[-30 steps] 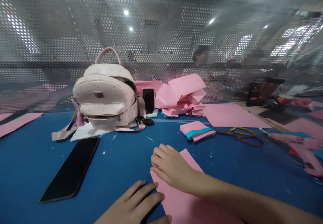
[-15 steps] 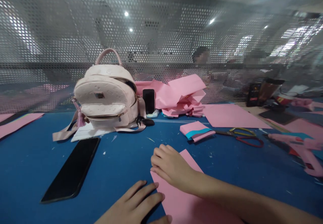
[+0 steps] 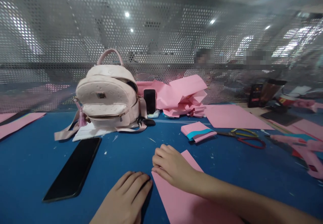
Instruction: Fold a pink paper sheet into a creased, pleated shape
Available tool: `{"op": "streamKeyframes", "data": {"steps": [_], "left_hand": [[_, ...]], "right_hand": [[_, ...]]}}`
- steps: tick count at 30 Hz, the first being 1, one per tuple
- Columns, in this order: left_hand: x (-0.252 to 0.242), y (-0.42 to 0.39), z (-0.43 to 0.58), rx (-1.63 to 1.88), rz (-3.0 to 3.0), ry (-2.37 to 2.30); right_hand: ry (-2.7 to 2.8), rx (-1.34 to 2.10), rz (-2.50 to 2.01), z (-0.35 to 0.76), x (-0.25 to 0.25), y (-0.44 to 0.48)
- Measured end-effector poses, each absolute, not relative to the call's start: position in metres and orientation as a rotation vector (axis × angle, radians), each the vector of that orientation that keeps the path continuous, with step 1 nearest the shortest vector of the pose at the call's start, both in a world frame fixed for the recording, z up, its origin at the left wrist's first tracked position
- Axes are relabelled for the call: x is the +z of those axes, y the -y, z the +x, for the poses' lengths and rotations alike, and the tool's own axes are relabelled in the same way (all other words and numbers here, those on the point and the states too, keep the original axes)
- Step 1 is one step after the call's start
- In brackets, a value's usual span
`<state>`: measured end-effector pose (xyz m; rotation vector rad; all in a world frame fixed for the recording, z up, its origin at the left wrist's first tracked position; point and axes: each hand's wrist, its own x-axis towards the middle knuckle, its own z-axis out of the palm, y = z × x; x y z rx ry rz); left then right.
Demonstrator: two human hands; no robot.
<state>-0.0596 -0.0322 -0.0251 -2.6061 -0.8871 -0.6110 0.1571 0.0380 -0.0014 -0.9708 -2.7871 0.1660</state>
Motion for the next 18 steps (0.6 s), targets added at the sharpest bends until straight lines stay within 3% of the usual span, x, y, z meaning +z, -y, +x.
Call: {"op": "streamKeyframes", "data": {"steps": [18], "left_hand": [[-0.0247,0.0313,-0.0561,-0.588,-2.612,0.978]], "right_hand": [[2.827,0.16,-0.951,0.1541,-0.0005,-0.042]]}}
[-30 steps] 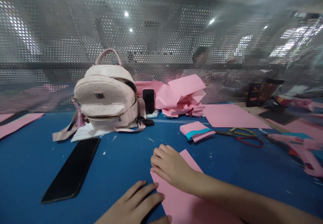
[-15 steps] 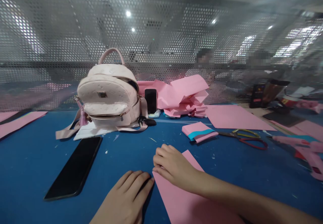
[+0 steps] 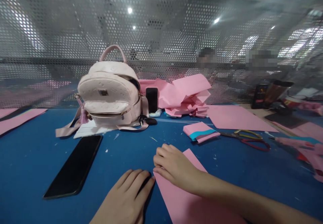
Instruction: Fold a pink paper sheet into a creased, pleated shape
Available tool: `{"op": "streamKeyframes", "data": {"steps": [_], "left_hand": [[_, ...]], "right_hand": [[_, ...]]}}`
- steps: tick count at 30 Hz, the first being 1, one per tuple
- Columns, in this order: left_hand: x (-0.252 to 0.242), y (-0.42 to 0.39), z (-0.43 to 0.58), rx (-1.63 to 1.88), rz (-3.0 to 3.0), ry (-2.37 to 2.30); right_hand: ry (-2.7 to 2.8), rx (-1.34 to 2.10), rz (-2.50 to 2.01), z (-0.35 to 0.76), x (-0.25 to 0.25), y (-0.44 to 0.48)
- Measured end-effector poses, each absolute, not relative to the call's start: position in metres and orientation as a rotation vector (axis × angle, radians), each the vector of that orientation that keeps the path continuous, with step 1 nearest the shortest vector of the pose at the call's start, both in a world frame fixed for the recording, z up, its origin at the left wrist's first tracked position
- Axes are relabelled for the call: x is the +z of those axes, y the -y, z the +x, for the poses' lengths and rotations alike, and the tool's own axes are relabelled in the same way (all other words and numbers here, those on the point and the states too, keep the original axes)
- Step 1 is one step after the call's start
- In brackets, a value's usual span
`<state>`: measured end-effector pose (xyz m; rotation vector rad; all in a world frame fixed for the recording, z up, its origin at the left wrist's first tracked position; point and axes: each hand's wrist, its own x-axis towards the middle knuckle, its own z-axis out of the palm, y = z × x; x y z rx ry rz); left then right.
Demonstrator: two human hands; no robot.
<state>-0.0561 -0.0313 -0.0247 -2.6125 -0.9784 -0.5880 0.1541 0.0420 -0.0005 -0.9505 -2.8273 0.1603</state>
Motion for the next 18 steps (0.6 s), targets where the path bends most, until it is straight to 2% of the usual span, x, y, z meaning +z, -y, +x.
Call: {"op": "streamKeyframes", "data": {"steps": [18], "left_hand": [[-0.0243,0.0332,-0.0584,-0.65,-2.659,0.85]], "right_hand": [[2.863,-0.054,-0.922,0.1531,-0.0031,-0.0407]]}}
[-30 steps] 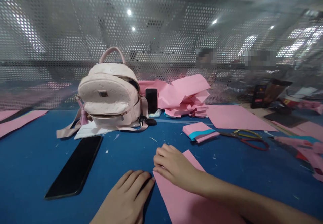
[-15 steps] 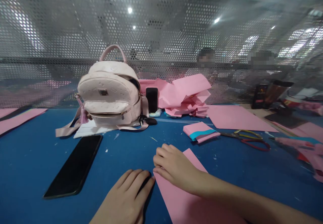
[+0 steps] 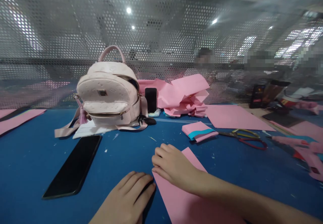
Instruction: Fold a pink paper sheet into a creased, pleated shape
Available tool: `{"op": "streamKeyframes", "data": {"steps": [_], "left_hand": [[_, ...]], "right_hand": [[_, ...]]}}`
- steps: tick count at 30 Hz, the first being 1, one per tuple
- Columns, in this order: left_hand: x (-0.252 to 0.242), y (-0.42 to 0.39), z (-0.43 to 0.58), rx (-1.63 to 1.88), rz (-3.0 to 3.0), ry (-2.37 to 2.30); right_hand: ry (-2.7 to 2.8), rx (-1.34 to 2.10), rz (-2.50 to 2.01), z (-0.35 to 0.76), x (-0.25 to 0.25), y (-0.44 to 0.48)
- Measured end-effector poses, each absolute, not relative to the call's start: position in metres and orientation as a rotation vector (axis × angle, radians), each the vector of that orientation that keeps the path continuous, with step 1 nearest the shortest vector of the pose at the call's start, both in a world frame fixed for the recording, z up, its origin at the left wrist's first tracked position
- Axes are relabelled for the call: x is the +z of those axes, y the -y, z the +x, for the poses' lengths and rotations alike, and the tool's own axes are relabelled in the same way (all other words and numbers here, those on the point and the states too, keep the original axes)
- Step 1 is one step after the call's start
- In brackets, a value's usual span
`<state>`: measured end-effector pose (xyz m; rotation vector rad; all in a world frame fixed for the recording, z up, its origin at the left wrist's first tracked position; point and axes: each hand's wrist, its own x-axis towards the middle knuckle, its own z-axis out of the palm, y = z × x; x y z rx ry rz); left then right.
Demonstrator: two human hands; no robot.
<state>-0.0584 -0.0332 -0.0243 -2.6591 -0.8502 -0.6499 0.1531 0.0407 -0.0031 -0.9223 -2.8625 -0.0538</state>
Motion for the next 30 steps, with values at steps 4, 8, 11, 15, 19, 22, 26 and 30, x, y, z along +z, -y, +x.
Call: {"op": "streamKeyframes", "data": {"steps": [4,8,11,15,19,22,26,30], "left_hand": [[-0.015,0.035,-0.052,-0.67,-2.736,0.558],[-0.001,0.037,-0.046,-0.564,-2.845,0.43],[0.004,0.039,-0.044,-0.491,-2.904,0.354],[0.004,0.043,-0.044,-0.413,-2.934,0.293],[0.003,0.048,-0.043,-0.401,-2.92,0.277],[0.005,0.052,-0.042,-0.335,-2.904,0.285],[0.003,0.056,-0.038,-0.307,-2.84,0.244],[-0.009,0.06,-0.033,-0.4,-2.733,0.248]], "right_hand": [[2.836,-0.05,-0.908,0.155,-0.007,-0.041],[2.818,-0.064,-0.896,0.157,-0.008,-0.04],[2.823,-0.08,-0.886,0.157,-0.006,-0.039],[2.821,-0.135,-0.894,0.157,-0.007,-0.037],[2.812,-0.156,-0.897,0.157,-0.011,-0.036],[2.814,-0.17,-0.89,0.158,-0.012,-0.035],[2.821,-0.185,-0.884,0.159,-0.01,-0.034],[2.829,-0.193,-0.883,0.158,-0.008,-0.033]]}}
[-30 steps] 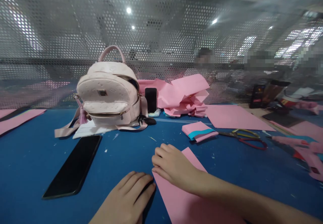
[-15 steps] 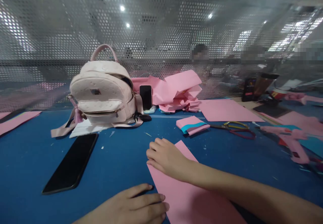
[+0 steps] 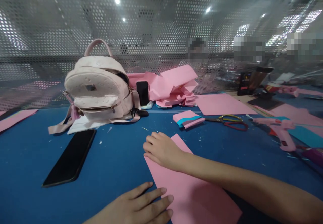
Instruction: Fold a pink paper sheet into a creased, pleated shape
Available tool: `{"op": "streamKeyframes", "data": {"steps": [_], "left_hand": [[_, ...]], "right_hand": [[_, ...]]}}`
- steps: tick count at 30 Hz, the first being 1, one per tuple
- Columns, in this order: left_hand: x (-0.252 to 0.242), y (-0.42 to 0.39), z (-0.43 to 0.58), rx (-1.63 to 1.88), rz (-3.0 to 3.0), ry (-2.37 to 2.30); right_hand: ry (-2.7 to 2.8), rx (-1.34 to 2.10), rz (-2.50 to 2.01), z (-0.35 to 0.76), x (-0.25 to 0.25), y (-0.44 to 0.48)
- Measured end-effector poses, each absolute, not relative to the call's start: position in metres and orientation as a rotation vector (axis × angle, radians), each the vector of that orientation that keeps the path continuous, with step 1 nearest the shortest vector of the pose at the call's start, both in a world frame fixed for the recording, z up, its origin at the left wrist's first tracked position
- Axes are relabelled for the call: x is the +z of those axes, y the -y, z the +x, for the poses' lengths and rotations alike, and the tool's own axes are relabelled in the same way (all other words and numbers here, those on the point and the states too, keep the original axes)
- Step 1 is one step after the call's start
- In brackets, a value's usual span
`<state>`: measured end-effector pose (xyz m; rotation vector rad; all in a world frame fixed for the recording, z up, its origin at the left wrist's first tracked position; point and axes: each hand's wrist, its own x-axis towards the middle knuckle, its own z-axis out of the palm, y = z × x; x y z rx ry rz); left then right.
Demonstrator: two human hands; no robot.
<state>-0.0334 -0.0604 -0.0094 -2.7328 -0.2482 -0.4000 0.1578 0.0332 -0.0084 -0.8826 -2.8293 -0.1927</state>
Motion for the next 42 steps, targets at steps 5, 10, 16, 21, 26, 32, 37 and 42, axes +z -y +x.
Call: {"op": "streamKeyframes", "data": {"steps": [5,10,16,21,26,32,37,42], "left_hand": [[-0.023,0.072,-0.028,-0.456,-2.653,0.299],[-0.032,0.081,-0.021,-0.49,-2.598,0.374],[-0.035,0.085,-0.019,-0.471,-2.622,0.42],[-0.034,0.084,-0.01,-0.721,-2.649,0.376],[-0.018,0.079,0.005,-0.666,-2.706,0.174],[-0.009,0.084,0.016,-0.68,-2.748,0.12],[-0.014,0.088,0.02,-0.821,-2.778,0.213],[-0.012,0.088,0.023,-0.81,-2.791,0.211]], "right_hand": [[2.829,-0.192,-0.88,0.158,-0.009,-0.033],[2.82,-0.188,-0.871,0.158,-0.011,-0.034],[2.806,-0.191,-0.864,0.158,-0.014,-0.036],[2.792,-0.194,-0.865,0.159,-0.017,-0.037],[2.791,-0.195,-0.856,0.16,-0.018,-0.036],[2.791,-0.2,-0.844,0.162,-0.015,-0.033],[2.781,-0.199,-0.84,0.163,-0.017,-0.033],[2.771,-0.203,-0.836,0.164,-0.018,-0.034]]}}
